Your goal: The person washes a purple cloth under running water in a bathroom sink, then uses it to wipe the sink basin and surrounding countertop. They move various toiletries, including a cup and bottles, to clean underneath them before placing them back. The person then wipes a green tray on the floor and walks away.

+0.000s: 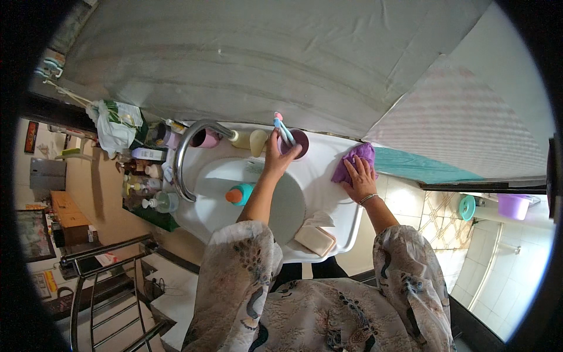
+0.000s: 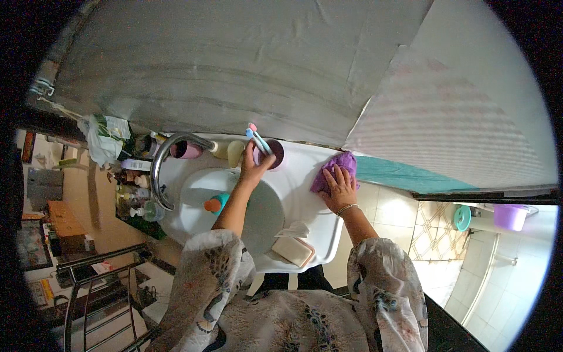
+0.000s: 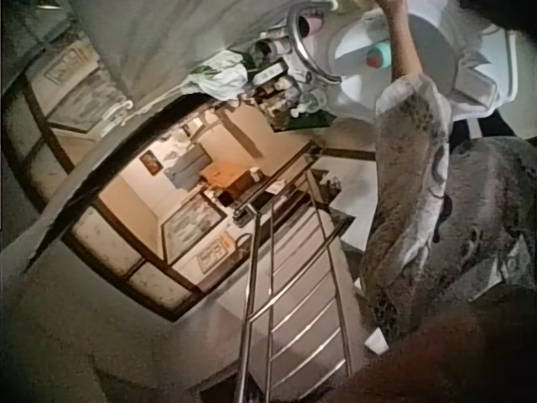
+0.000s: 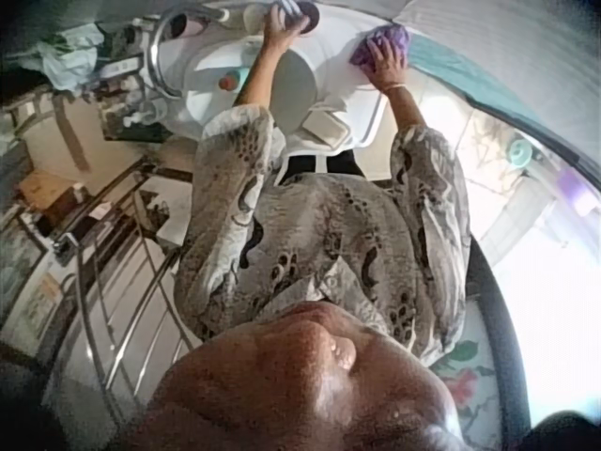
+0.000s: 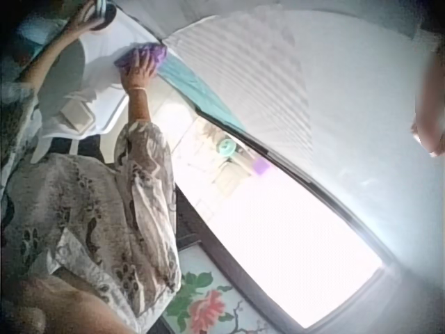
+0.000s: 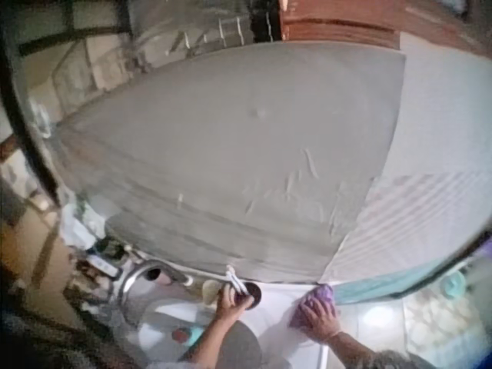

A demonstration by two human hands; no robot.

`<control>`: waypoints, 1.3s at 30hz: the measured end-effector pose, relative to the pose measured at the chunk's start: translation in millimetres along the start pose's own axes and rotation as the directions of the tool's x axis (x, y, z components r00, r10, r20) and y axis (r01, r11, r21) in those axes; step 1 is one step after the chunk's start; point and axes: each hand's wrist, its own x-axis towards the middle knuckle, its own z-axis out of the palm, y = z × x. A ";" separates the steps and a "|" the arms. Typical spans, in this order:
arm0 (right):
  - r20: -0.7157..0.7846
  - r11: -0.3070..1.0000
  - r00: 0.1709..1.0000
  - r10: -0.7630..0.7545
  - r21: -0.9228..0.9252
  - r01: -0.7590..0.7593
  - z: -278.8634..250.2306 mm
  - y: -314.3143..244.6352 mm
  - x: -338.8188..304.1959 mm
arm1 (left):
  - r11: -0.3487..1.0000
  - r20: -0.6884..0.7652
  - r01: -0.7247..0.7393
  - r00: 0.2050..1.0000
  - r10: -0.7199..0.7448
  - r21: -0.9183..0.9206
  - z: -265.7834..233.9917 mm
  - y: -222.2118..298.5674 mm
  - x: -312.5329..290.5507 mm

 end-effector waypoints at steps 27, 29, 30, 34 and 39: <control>-0.008 0.970 0.972 -0.235 0.061 0.235 23.1 -42.4 43.0 | 0.997 -0.006 0.070 0.998 -0.070 -0.015 -71.2 53.4 -122.6; -0.116 0.930 0.930 -0.347 0.087 0.358 41.7 -51.8 70.0 | 0.998 0.014 0.029 0.999 -0.030 0.064 -78.1 80.1 -121.1; -0.154 0.908 0.907 -0.391 0.098 0.408 49.5 -53.9 84.4 | 0.998 0.013 0.040 0.999 -0.040 0.041 -79.6 82.6 -120.7; -0.223 0.834 0.845 -0.486 0.171 0.525 34.3 -87.3 117.1 | 0.998 -0.011 0.044 0.999 -0.044 0.039 -89.1 88.5 -118.4; -0.262 0.806 0.768 -0.584 -0.077 0.587 60.4 -134.3 152.5 | 0.991 -0.006 0.123 0.992 -0.122 0.057 -88.8 104.4 -114.3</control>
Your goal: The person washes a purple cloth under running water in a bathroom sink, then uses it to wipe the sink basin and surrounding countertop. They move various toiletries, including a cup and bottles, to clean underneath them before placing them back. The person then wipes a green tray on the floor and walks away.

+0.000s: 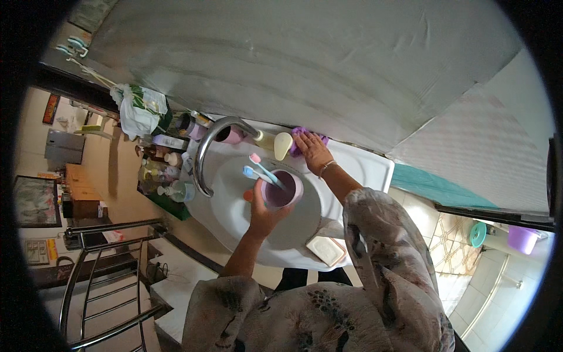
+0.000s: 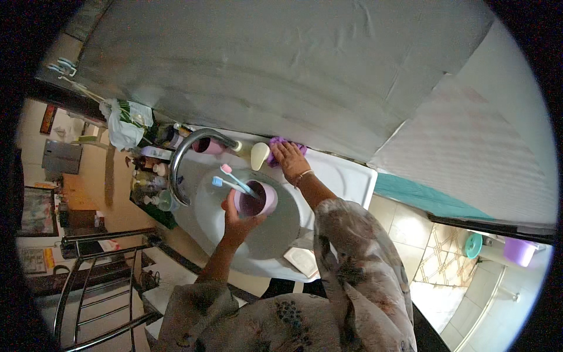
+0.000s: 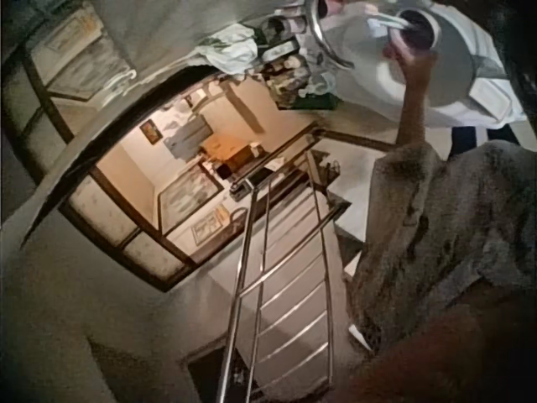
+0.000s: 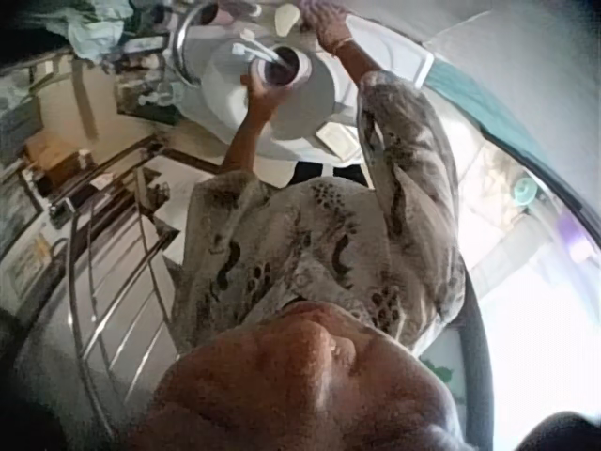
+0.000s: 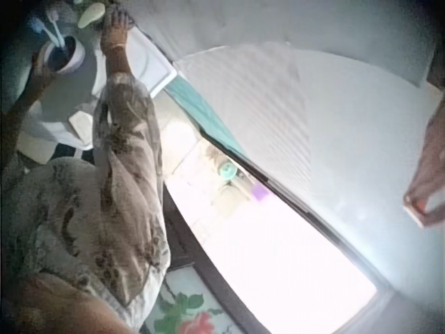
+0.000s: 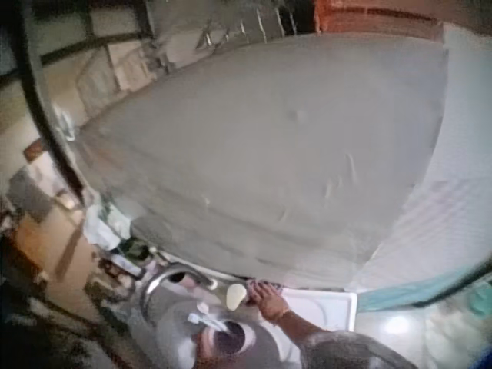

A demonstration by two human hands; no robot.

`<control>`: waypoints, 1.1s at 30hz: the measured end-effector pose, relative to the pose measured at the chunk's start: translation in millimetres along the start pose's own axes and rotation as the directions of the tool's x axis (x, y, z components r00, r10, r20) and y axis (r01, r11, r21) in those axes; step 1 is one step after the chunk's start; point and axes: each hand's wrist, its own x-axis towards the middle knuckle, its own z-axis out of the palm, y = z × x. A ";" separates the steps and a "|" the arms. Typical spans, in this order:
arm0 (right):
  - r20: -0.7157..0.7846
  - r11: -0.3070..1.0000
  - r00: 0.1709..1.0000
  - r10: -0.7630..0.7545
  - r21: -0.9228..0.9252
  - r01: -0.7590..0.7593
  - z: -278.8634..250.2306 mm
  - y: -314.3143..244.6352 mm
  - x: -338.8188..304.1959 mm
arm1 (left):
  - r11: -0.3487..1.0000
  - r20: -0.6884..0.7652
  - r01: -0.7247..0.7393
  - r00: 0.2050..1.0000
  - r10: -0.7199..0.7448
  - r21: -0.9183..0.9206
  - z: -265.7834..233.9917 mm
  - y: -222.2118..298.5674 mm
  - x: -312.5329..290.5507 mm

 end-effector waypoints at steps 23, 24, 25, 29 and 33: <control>0.095 0.983 0.995 -0.006 0.183 -0.011 7.3 -16.4 -22.9 | 0.999 -0.043 -0.019 0.999 0.020 0.026 -16.8 -10.4 -30.1; 0.129 0.973 0.991 -0.030 0.230 0.000 7.9 -19.4 -25.3 | 0.999 -0.058 -0.035 0.998 0.035 0.003 -16.7 -14.4 -32.2; 0.220 0.963 0.968 -0.125 0.262 0.065 0.7 -20.4 -30.0 | 0.999 -0.058 -0.035 0.998 0.035 0.004 -16.7 -21.8 -33.3; 0.395 0.920 0.860 -0.324 0.343 0.189 -56.4 -19.9 -83.5 | 0.990 -0.102 -0.131 0.987 0.125 -0.051 -2.8 -14.7 -27.8; 0.424 0.758 0.900 0.098 0.554 -0.344 -96.7 -5.1 -115.9 | 0.990 -0.094 -0.138 0.987 0.134 -0.037 6.5 -11.2 -23.4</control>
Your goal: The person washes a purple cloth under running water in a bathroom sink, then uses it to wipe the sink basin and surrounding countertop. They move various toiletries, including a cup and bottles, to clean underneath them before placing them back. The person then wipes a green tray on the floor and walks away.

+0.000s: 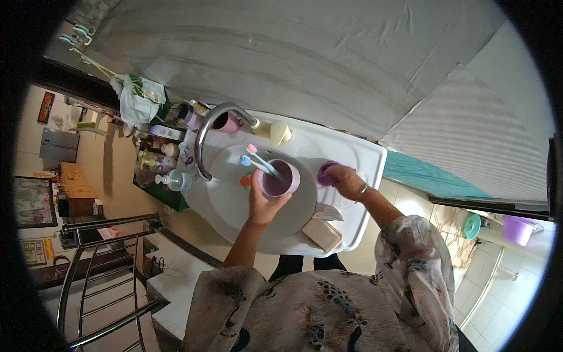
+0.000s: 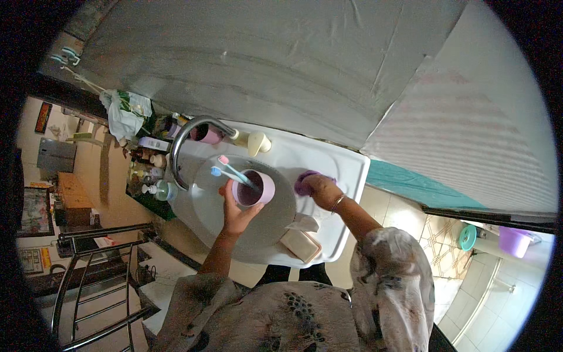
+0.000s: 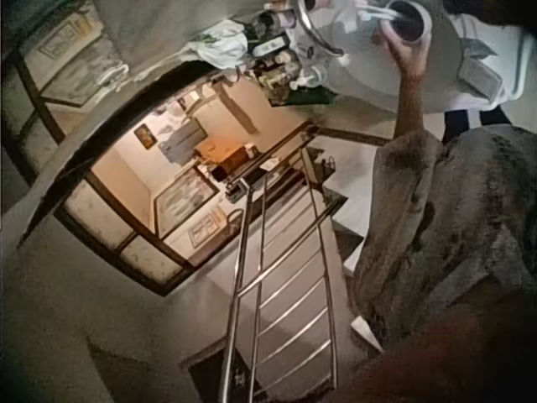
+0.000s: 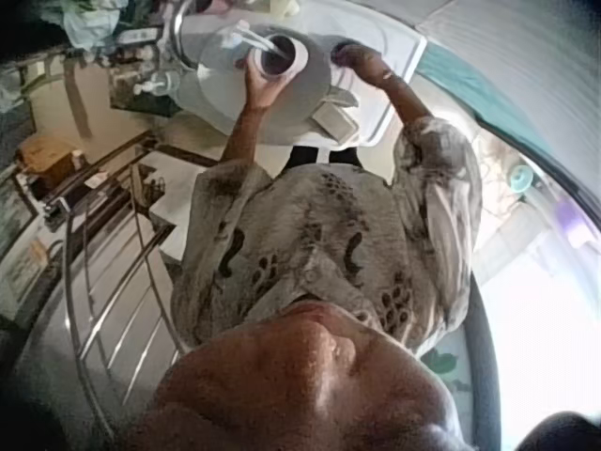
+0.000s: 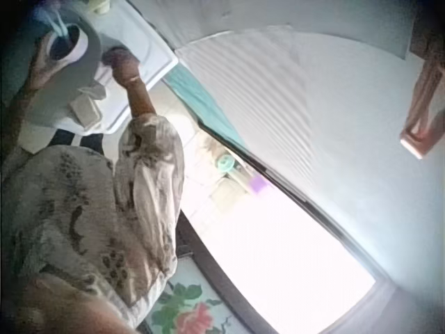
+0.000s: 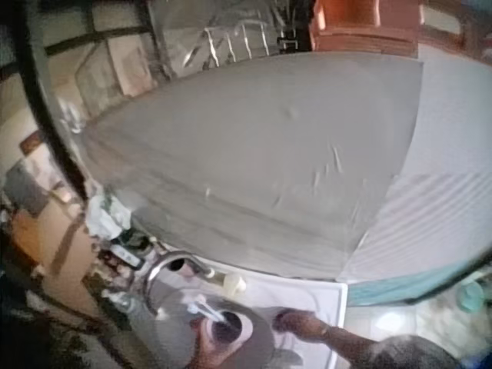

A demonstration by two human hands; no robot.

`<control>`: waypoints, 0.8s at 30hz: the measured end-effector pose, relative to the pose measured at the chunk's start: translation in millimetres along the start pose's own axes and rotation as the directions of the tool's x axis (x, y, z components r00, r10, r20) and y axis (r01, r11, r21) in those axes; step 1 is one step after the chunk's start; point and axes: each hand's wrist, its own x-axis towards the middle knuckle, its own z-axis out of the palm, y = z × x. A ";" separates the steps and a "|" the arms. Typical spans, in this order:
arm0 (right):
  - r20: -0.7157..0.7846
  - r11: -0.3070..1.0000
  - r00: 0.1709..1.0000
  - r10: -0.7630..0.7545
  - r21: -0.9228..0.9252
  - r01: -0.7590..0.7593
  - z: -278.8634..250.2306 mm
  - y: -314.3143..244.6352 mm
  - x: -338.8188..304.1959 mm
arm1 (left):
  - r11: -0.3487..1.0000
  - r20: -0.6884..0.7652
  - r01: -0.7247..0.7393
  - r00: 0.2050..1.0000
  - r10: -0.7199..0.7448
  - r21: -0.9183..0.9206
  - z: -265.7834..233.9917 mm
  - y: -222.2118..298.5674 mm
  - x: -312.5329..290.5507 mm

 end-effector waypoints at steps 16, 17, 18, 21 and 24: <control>-0.210 0.806 0.977 0.043 -0.571 -0.158 20.6 13.5 18.4 | 0.998 -0.020 -0.001 1.000 0.002 0.055 -11.9 -3.0 -2.6; -0.238 0.749 0.971 0.004 -0.643 -0.160 24.0 8.5 23.6 | 0.999 -0.019 -0.019 1.000 0.020 0.034 -17.5 -6.1 -5.5; -0.194 0.785 0.980 -0.046 -0.614 -0.085 28.8 15.1 32.1 | 1.000 -0.029 -0.016 0.999 0.016 0.001 -21.3 -5.2 -9.5; -0.091 0.848 0.969 -0.229 -0.507 0.152 44.0 28.9 58.6 | 0.997 -0.017 0.050 0.999 -0.050 0.052 -29.8 0.9 -19.3; -0.045 0.789 0.895 -0.444 -0.494 0.366 49.3 -2.2 104.8 | 0.991 0.002 0.080 0.997 -0.080 0.108 -34.5 11.7 -21.8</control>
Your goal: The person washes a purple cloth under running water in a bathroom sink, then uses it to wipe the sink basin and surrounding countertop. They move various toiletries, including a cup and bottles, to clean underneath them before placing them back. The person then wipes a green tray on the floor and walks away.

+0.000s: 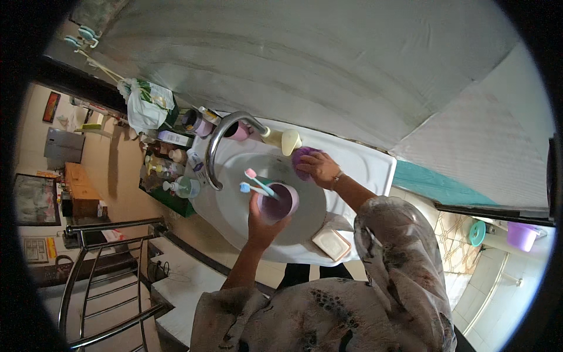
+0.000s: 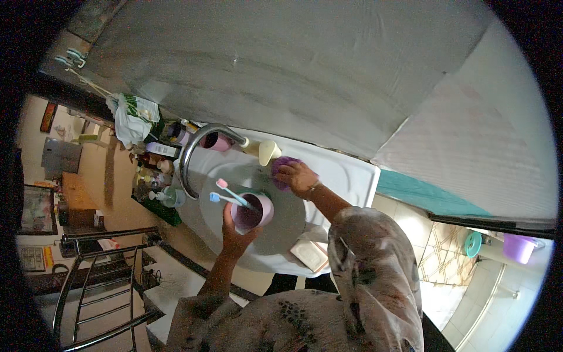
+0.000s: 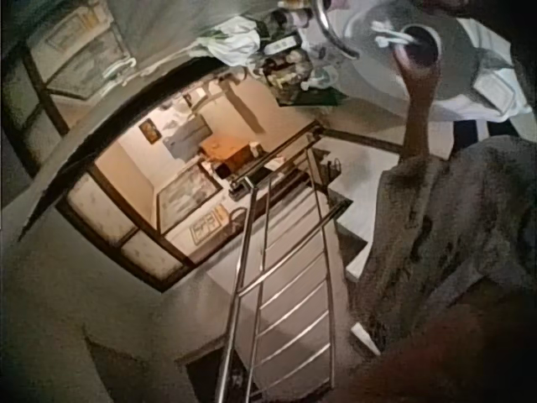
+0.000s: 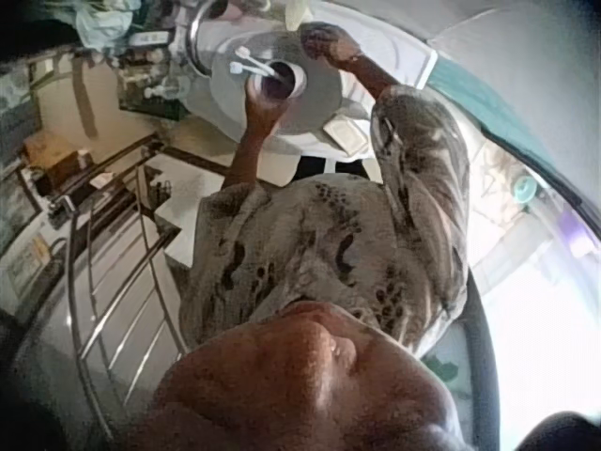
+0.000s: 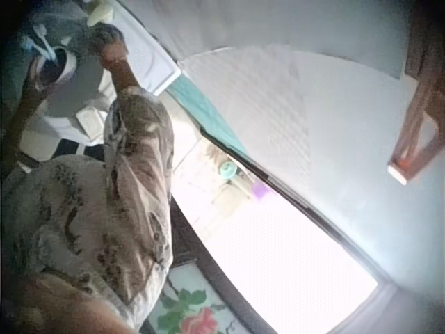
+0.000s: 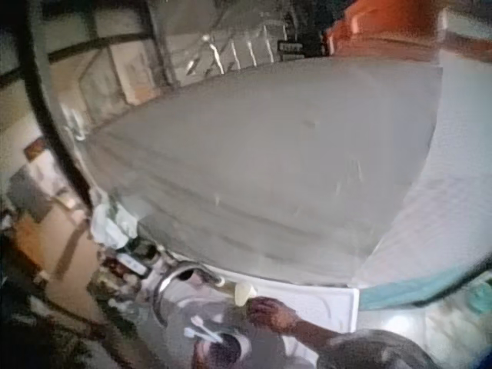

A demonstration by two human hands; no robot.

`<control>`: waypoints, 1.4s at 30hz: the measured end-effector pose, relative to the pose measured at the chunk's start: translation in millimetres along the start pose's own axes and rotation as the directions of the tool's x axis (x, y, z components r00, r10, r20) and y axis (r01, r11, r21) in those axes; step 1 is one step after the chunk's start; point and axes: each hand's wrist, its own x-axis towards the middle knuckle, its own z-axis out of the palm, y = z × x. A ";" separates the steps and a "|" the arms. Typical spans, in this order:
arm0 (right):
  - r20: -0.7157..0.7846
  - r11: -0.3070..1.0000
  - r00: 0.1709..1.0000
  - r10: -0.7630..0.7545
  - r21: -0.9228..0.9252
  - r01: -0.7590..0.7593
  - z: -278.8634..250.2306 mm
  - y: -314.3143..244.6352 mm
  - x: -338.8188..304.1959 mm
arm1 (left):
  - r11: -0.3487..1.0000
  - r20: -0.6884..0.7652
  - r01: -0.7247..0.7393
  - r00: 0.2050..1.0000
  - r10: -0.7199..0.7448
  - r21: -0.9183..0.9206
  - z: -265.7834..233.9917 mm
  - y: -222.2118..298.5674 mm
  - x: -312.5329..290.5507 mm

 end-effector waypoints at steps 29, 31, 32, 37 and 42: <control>-0.103 0.724 0.736 0.669 -0.134 -0.677 -77.9 19.2 -148.7 | 0.986 -0.040 -0.166 0.985 0.166 -0.009 121.3 -52.1 86.1; -0.156 0.708 0.721 0.676 -0.133 -0.693 -77.5 21.0 -165.7 | 0.984 -0.072 -0.175 0.982 0.177 0.034 141.4 -64.7 103.1; -0.163 0.703 0.716 0.678 -0.138 -0.697 -75.8 21.0 -165.6 | 0.984 -0.087 -0.165 0.982 0.170 0.062 148.4 -66.7 109.4; -0.160 0.693 0.699 0.697 -0.101 -0.714 -72.6 20.4 -163.1 | 0.995 -0.147 -0.068 0.986 0.077 0.069 159.2 -64.6 126.4; -0.143 0.713 0.718 0.681 -0.093 -0.695 -71.5 22.4 -164.4 | 0.983 -0.148 -0.124 0.978 0.145 0.139 154.7 -71.2 123.1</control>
